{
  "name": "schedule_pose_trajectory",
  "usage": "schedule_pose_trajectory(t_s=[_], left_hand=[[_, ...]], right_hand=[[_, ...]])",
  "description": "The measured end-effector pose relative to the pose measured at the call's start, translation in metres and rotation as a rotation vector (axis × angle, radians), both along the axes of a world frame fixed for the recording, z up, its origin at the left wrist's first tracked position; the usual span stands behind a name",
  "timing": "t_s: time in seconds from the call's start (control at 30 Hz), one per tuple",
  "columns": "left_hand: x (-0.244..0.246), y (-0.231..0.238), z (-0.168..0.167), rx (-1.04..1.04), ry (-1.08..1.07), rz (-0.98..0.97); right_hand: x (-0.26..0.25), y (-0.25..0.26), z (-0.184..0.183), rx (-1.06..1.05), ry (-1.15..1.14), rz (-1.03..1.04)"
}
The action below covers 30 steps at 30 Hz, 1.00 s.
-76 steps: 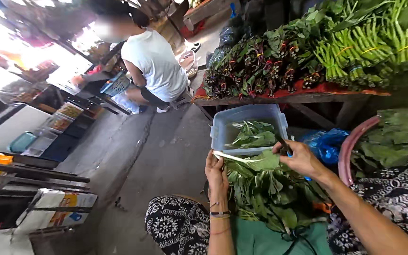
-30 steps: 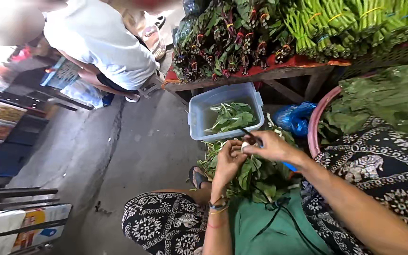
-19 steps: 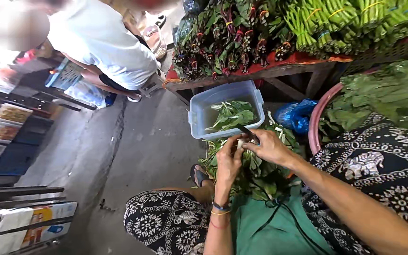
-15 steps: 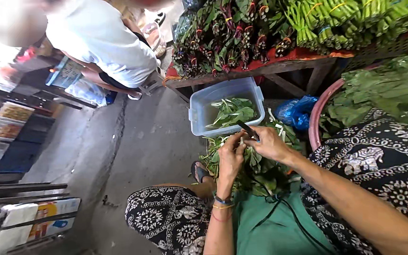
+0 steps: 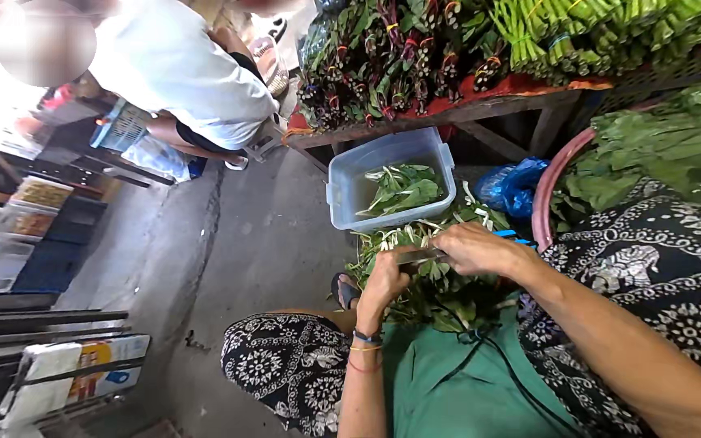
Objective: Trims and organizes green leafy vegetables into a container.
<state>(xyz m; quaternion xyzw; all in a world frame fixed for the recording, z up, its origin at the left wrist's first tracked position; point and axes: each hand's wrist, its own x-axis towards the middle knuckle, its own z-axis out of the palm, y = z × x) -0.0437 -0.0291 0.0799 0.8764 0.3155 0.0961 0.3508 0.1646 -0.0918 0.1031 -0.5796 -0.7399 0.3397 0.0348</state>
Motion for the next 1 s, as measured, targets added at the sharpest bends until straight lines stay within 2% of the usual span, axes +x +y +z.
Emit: schedule_pose_trajectory(t_s=[0.07, 0.17, 0.23, 0.3, 0.4, 0.47, 0.53, 0.7, 0.77, 0.87, 1.0], left_hand=[[-0.005, 0.005, -0.002, -0.195, -0.091, 0.026], [-0.006, 0.009, -0.006, -0.581, -0.374, 0.002], [-0.004, 0.006, -0.006, -0.731, -0.423, 0.038], [-0.005, 0.003, -0.003, -0.853, -0.492, 0.222], [-0.015, 0.011, -0.003, -1.058, -0.737, 0.602], [-0.020, 0.016, -0.002, -1.140, -0.893, 0.770], [-0.022, 0.017, -0.001, -1.203, -0.997, 0.855], [-0.022, 0.016, -0.006, -1.218, -1.008, 0.800], [-0.021, 0.015, -0.009, -1.114, -0.957, 0.771], [-0.014, 0.009, -0.003, -0.919, -0.869, 0.757], [-0.011, 0.004, 0.003, -0.653, -0.747, 0.469]], right_hand=[[0.009, 0.000, 0.001, 0.015, 0.105, -0.012], [0.022, 0.000, 0.003, 0.059, 0.275, -0.063], [0.028, -0.002, 0.005, 0.073, 0.284, -0.097], [0.034, -0.006, 0.006, 0.096, 0.150, -0.196], [0.045, -0.008, -0.001, 0.154, -0.071, -0.442], [0.048, -0.006, -0.002, 0.106, -0.149, -0.512], [0.045, -0.004, -0.005, 0.067, -0.202, -0.531], [0.040, 0.004, -0.006, -0.066, -0.147, -0.562], [0.036, 0.004, -0.004, -0.055, -0.033, -0.545], [0.022, 0.008, -0.008, 0.099, 0.151, -0.490], [0.006, 0.012, -0.020, 0.169, 0.386, -0.411]])
